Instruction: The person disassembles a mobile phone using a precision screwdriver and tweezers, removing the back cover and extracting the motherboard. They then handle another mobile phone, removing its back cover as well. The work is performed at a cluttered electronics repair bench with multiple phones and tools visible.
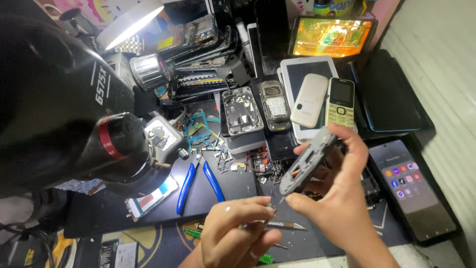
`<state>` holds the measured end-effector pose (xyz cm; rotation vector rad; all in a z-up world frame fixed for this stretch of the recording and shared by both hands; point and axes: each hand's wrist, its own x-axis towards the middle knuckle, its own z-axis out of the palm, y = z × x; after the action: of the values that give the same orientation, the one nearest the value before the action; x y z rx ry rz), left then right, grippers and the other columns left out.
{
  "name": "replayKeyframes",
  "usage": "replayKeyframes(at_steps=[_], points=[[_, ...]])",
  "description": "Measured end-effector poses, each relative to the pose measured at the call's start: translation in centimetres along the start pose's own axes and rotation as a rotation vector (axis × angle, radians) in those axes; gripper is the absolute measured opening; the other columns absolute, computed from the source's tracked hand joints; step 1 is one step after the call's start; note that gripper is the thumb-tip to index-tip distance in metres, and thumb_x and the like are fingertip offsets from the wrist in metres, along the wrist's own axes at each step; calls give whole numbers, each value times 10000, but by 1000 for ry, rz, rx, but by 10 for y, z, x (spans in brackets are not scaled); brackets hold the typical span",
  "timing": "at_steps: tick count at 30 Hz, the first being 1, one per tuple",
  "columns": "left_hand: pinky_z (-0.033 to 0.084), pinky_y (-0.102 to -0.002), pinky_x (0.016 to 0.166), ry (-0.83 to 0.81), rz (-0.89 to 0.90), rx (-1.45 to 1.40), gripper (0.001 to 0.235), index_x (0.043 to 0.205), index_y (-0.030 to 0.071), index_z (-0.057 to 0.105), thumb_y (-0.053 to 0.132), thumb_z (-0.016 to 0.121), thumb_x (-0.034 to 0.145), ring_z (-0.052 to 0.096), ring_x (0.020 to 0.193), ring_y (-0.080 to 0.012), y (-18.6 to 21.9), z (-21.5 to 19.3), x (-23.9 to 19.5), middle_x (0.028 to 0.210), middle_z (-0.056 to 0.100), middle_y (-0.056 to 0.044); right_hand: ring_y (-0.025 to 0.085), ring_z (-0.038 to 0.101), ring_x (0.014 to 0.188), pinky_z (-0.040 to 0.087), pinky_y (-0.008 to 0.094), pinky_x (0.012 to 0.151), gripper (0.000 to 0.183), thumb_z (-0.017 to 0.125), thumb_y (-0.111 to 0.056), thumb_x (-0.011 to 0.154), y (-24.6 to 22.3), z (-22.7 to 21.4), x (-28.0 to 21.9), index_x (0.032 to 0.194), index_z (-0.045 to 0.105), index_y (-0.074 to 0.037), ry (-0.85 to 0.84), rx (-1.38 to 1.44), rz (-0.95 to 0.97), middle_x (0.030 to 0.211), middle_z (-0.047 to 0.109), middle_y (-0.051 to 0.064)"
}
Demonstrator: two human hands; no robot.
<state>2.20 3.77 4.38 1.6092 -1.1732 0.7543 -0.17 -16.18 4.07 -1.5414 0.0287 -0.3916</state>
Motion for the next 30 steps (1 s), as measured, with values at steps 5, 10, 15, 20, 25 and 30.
replayKeyframes(at_steps=[5,10,15,20,25,30], points=[[692,-416,891,134,-72,-113,313,872,-1,559,79,861,889,798,1002,-329,-11,17,-11,1046,740,-223,182,642,1000,608,343,811,1088,752,100,623,16,14,4,1492,155,-173,67,35,-65,1311,532,161],[695,-407,894,-6,-153,-184,268,907,-38,513,-70,777,941,796,1091,-379,-22,22,-23,1136,721,-319,191,645,997,611,350,830,1099,831,60,652,39,13,-3,1488,154,-162,76,-4,-96,1313,527,182],[674,-500,980,68,-75,-197,295,898,0,501,-50,792,916,792,1067,-369,-30,28,-16,1101,718,-262,193,655,1004,628,336,792,1103,816,61,612,40,17,0,1465,153,-160,109,-9,-44,1306,529,182],[671,-499,979,14,-95,-187,295,912,15,498,-34,788,939,793,1078,-412,-32,32,-14,1093,731,-256,187,664,985,613,320,793,1097,839,48,629,47,15,1,1474,169,-156,128,-8,-58,1304,543,178],[651,-524,999,-19,-93,-118,262,882,3,521,-11,775,946,783,1073,-418,-31,29,-16,1090,727,-249,178,652,995,608,313,805,1081,853,26,656,52,20,-2,1481,178,-149,138,-73,-108,1313,531,175],[666,-502,970,-14,-74,-69,276,806,-3,530,-27,773,935,793,1038,-398,-31,29,-17,1058,732,-247,175,626,1043,608,317,812,1077,853,22,660,58,24,-5,1481,176,-140,162,-133,-134,1341,506,179]])
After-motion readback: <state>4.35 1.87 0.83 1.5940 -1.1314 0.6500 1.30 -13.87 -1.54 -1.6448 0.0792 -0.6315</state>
